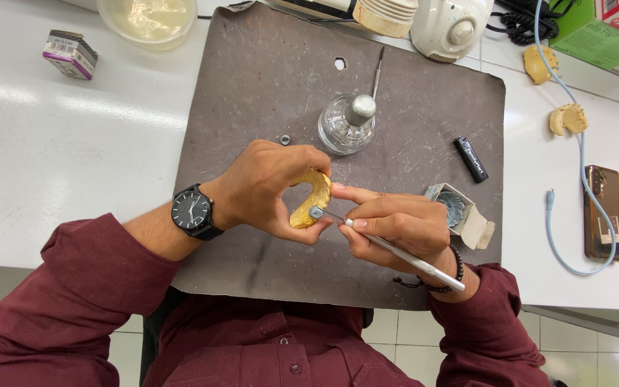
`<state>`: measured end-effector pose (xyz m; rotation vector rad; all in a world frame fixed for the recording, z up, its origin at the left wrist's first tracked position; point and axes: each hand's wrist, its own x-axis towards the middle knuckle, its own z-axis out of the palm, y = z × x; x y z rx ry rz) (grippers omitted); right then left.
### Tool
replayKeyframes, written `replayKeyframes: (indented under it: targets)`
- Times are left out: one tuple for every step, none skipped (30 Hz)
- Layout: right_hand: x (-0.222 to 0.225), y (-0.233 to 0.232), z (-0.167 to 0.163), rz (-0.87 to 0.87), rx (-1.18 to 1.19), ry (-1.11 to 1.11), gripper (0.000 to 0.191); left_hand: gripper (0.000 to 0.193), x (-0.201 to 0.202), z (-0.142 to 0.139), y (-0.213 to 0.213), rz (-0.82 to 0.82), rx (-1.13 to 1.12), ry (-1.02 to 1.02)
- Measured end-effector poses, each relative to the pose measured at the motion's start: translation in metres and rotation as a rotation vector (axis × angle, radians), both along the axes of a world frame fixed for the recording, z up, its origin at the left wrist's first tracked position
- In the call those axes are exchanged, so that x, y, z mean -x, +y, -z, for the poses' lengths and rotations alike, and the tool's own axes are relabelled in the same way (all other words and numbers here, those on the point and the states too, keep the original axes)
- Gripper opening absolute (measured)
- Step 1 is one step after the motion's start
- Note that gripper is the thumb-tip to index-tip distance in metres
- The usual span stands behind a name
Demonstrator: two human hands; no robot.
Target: The person holds a partial denture model in one hand and uses a metal wax carving tool to shape and smooth the material on it, periodically warming the tool tip over a small alcohol lamp flame and taking material from a small box. The person continues carving and refining the denture surface throughout the episode.
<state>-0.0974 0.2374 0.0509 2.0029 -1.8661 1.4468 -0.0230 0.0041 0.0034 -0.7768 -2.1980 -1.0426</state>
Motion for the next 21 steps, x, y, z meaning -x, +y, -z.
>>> replayKeyframes:
  targets:
    - [0.0004,0.0006,-0.0005,0.012,-0.008,-0.01,0.027,0.056,0.0,-0.0001,0.0001,-0.002,-0.003,0.005]
    - [0.0009,0.0001,-0.0003,0.005,-0.001,-0.014,0.026,0.056,-0.0001,-0.0003,0.0,-0.003,-0.007,0.01]
    - [0.0014,-0.0004,0.0,-0.001,0.006,-0.019,0.026,0.056,0.0,-0.0004,0.0,-0.005,-0.006,0.011]
    - [0.0015,-0.0006,0.0003,-0.008,0.012,-0.025,0.026,0.056,0.0,-0.0005,0.0001,-0.008,-0.005,0.011]
    - [0.0015,-0.0005,0.0007,-0.005,0.012,-0.019,0.026,0.056,0.0003,-0.0003,0.0,-0.01,-0.005,0.012]
    - [0.0017,-0.0002,0.0008,-0.003,0.012,-0.012,0.026,0.056,0.0005,-0.0003,0.0,-0.008,-0.002,0.013]
    - [0.0017,0.0,0.001,-0.001,0.011,-0.005,0.026,0.056,0.0006,-0.0002,0.0,-0.007,0.001,0.014]
    - [0.0016,-0.0001,0.0014,-0.005,0.014,-0.004,0.026,0.055,0.0004,-0.0001,0.0002,-0.005,0.003,0.015]
    - [0.002,-0.0005,0.0022,-0.008,0.017,-0.003,0.026,0.056,0.0007,0.0002,0.0003,-0.003,0.003,0.016]
    - [0.0021,-0.0007,0.0027,-0.012,0.021,-0.001,0.026,0.056,0.0011,0.0003,0.0004,-0.002,0.003,0.017]
    - [0.002,-0.0006,0.003,-0.011,0.022,-0.003,0.026,0.056,0.0012,0.0003,0.0004,0.0,0.004,0.018]
    - [0.0015,-0.0003,0.003,-0.009,0.023,-0.005,0.026,0.056,0.0009,0.0002,0.0003,0.002,0.002,0.02]
    - [0.0015,-0.0002,0.0032,-0.008,0.023,-0.007,0.026,0.056,0.0009,0.0002,0.0001,0.003,-0.001,0.023]
    - [0.0015,-0.0001,0.0031,-0.012,0.023,-0.017,0.026,0.057,0.0008,0.0,-0.0001,0.005,-0.003,0.025]
    - [0.0013,0.0003,0.0029,-0.015,0.022,-0.028,0.025,0.056,0.0005,-0.0001,-0.0001,0.002,-0.001,0.024]
    - [0.0011,0.0004,0.0026,-0.019,0.021,-0.038,0.025,0.056,0.0,-0.0004,-0.0001,-0.002,0.0,0.023]
    - [0.0017,-0.0001,0.0027,-0.022,0.022,-0.035,0.025,0.056,0.0003,-0.0005,-0.0004,-0.006,0.003,0.023]
    - [0.0019,-0.0007,0.0028,-0.024,0.024,-0.032,0.025,0.056,0.0006,-0.0007,-0.0008,-0.005,0.003,0.024]
    - [0.0017,-0.0008,0.0026,-0.025,0.023,-0.031,0.026,0.055,0.0005,-0.0008,-0.0007,-0.003,0.002,0.023]
    - [0.0014,-0.0009,0.0023,-0.022,0.018,-0.024,0.026,0.055,0.0001,-0.0008,-0.0005,-0.002,0.001,0.022]
    - [0.0018,-0.0012,0.002,-0.02,0.015,-0.016,0.026,0.055,0.0003,-0.0007,-0.0003,-0.003,0.0,0.023]
